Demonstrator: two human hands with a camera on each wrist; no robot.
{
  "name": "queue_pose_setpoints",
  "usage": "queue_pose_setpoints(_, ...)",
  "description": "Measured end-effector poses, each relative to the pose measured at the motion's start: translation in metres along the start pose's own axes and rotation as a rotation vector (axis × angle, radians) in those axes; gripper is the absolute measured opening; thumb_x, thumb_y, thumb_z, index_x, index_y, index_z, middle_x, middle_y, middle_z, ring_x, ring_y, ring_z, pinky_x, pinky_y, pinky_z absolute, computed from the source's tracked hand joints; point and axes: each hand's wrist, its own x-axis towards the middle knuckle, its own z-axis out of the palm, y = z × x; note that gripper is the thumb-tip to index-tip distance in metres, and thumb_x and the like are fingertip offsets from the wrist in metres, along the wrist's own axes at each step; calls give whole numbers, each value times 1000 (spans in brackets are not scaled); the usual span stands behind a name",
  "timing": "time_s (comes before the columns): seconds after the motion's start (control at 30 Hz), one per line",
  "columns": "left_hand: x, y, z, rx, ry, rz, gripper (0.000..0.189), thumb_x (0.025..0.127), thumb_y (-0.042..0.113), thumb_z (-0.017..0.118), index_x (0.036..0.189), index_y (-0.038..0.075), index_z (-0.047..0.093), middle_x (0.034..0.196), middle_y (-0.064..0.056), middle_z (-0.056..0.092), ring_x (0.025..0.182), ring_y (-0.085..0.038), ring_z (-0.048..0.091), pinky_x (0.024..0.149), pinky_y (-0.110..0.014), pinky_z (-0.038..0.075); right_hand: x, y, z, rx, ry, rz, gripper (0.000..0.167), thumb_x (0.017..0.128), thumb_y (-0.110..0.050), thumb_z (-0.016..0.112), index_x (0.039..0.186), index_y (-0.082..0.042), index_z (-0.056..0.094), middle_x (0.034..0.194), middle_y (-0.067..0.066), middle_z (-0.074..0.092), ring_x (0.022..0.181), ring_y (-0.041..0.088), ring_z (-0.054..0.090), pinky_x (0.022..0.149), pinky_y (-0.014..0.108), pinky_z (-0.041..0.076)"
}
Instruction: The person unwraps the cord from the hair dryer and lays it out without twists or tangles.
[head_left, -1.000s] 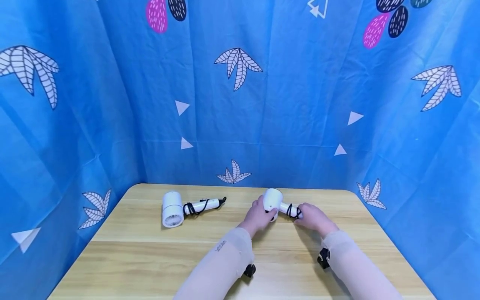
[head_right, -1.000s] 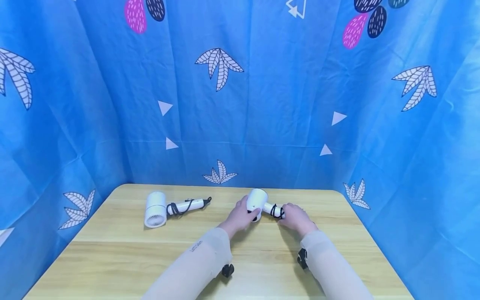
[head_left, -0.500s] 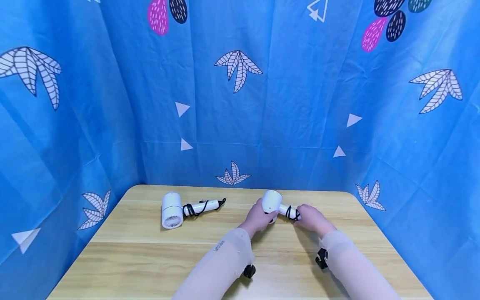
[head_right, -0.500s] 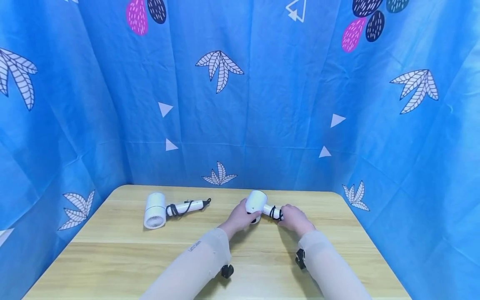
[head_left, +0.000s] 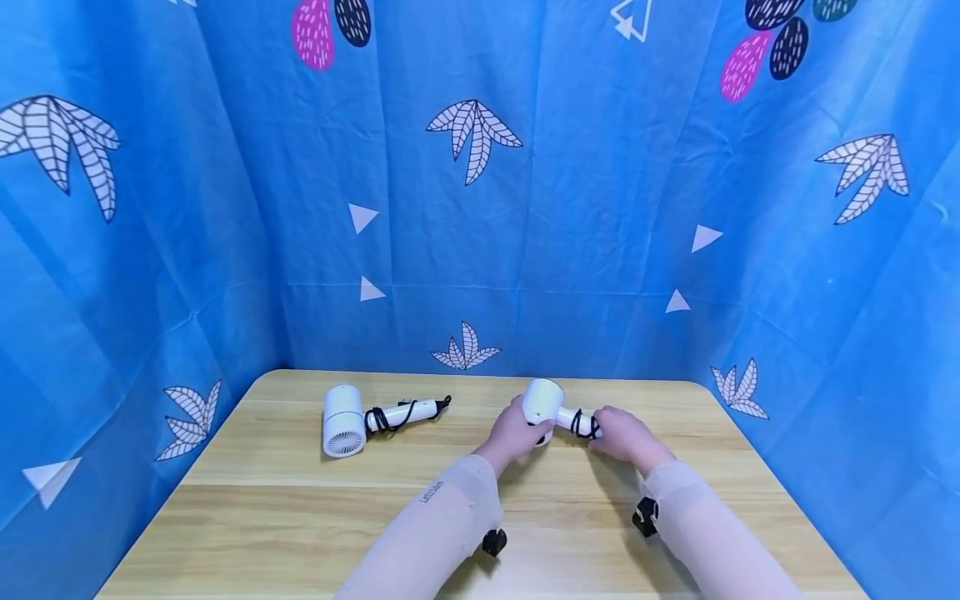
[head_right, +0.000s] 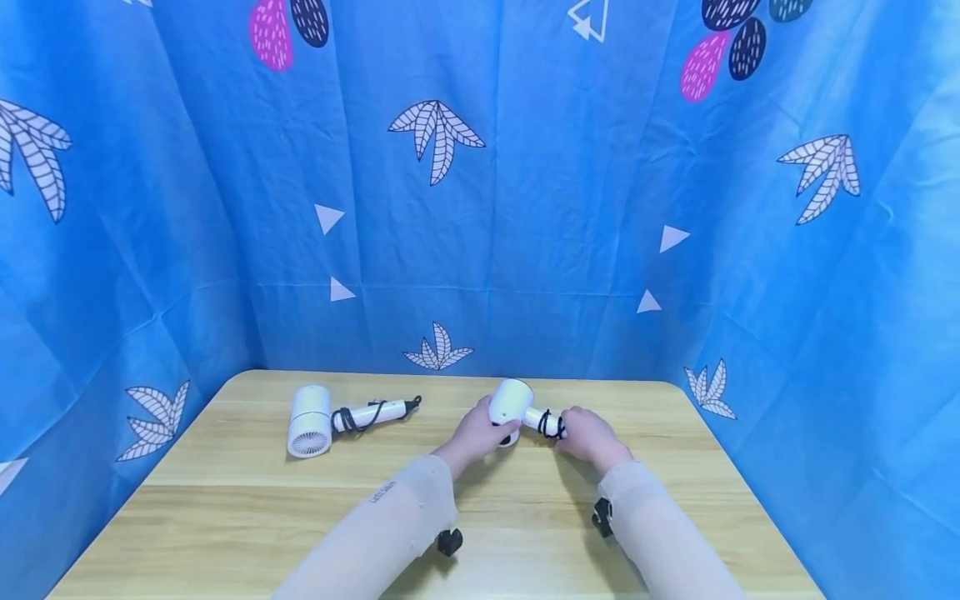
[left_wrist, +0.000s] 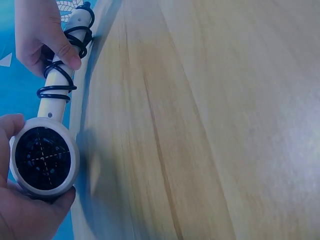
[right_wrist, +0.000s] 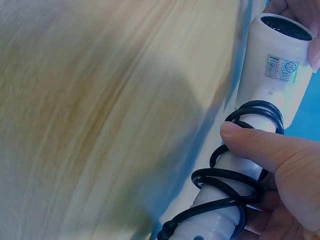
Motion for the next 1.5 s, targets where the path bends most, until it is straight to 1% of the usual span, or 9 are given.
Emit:
queue_pose_setpoints(0.23,-6,5,-7,9,18,12,60,90,33,75,135,1,52,121,-15,66,110,-30,63,99,-48,50,0,-4,-4,-9,-9,7,28,77,-19,84,91,-4,65,81,4,60,74,21,58,74,45,55)
queue_pose_setpoints(0.43,-7,2,-10,18,40,-3,63,89,37,75,136,3,52,119,-12,66,108,-28,64,97,-48,51,-1,-9,-8,-17,14,-3,27,76,-19,85,88,-5,65,80,4,60,72,21,57,72,45,55)
queue_pose_setpoints(0.53,-7,1,-11,25,54,-9,65,88,38,76,136,2,51,118,-12,66,106,-28,64,96,-48,52,-2,-12,-10,-18,21,-5,28,77,-19,85,89,-4,65,80,4,60,72,21,58,72,44,55)
queue_pose_setpoints(0.67,-8,2,-15,31,63,-14,67,87,39,77,136,1,51,116,-13,67,105,-28,64,94,-47,53,-2,-16,-13,-25,30,-12,28,77,-20,85,89,-4,65,79,3,59,71,20,57,71,43,54)
queue_pose_setpoints(0.8,-11,3,-19,26,67,-10,67,87,39,77,137,1,51,116,-12,67,104,-27,64,92,-45,54,-2,-20,-15,-33,41,-21,28,78,-20,85,87,-4,64,78,3,58,70,20,56,69,42,53)
queue_pose_setpoints(1.03,-16,2,-25,24,72,-17,73,87,41,77,141,2,48,122,-13,65,109,-28,63,95,-47,52,-3,-25,-17,-34,41,-29,29,78,-21,85,88,-2,65,78,2,57,69,19,54,67,42,52)
queue_pose_setpoints(1.13,-19,3,-27,21,79,-12,73,87,40,77,141,1,48,122,-14,65,108,-29,64,95,-48,52,-4,-28,-19,-32,38,-32,30,78,-21,86,89,-2,65,78,2,56,70,19,54,67,42,52)
queue_pose_setpoints(1.33,-22,6,-32,28,91,-12,73,86,40,77,140,0,48,120,-16,66,106,-31,64,94,-49,52,-4,-33,-22,-40,39,-32,28,80,-20,85,90,-4,65,79,1,56,70,18,54,67,40,52)
queue_pose_setpoints(1.5,-25,9,-37,20,100,-15,75,87,40,77,142,-1,46,124,-18,64,110,-33,62,95,-50,51,-5,-38,-28,-41,53,-38,27,79,-20,85,89,-6,65,80,1,57,71,18,55,69,40,52)
